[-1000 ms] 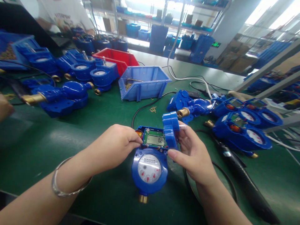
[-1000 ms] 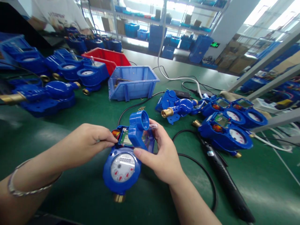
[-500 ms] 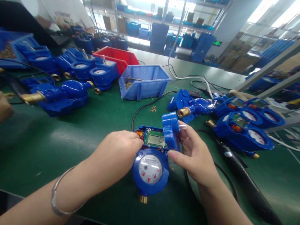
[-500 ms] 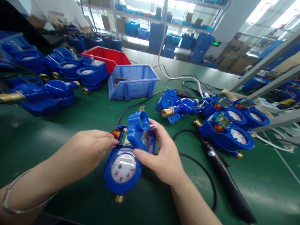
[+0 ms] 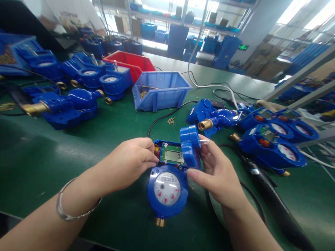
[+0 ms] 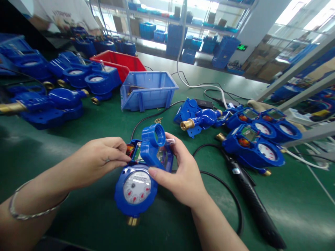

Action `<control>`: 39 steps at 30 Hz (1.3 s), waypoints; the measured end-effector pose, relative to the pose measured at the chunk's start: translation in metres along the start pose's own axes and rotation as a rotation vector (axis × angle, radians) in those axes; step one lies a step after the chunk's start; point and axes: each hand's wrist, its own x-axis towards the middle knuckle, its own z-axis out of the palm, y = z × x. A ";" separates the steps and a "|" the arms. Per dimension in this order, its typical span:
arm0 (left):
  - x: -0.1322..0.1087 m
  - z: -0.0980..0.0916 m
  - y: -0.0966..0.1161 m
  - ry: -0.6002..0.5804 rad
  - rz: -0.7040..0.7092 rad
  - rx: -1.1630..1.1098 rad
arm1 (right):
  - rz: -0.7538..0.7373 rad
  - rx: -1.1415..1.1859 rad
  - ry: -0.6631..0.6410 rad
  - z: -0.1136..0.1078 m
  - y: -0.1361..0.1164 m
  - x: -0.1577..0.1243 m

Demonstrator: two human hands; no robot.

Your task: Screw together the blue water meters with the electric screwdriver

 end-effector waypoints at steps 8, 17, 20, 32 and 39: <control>0.005 0.006 0.000 0.127 -0.172 -0.067 | -0.008 0.011 -0.014 0.000 -0.001 0.001; 0.027 0.005 -0.024 -0.169 -0.329 -0.560 | 0.012 0.018 -0.032 -0.001 -0.002 0.001; 0.031 0.007 -0.022 -0.175 -0.323 -0.511 | 0.009 0.011 -0.046 -0.001 -0.001 0.000; 0.027 0.029 -0.009 0.029 -0.357 -0.557 | 0.018 0.028 -0.147 -0.008 -0.009 0.002; 0.027 0.034 -0.008 0.091 -0.362 -0.613 | -0.182 -0.632 -0.098 -0.003 -0.028 0.019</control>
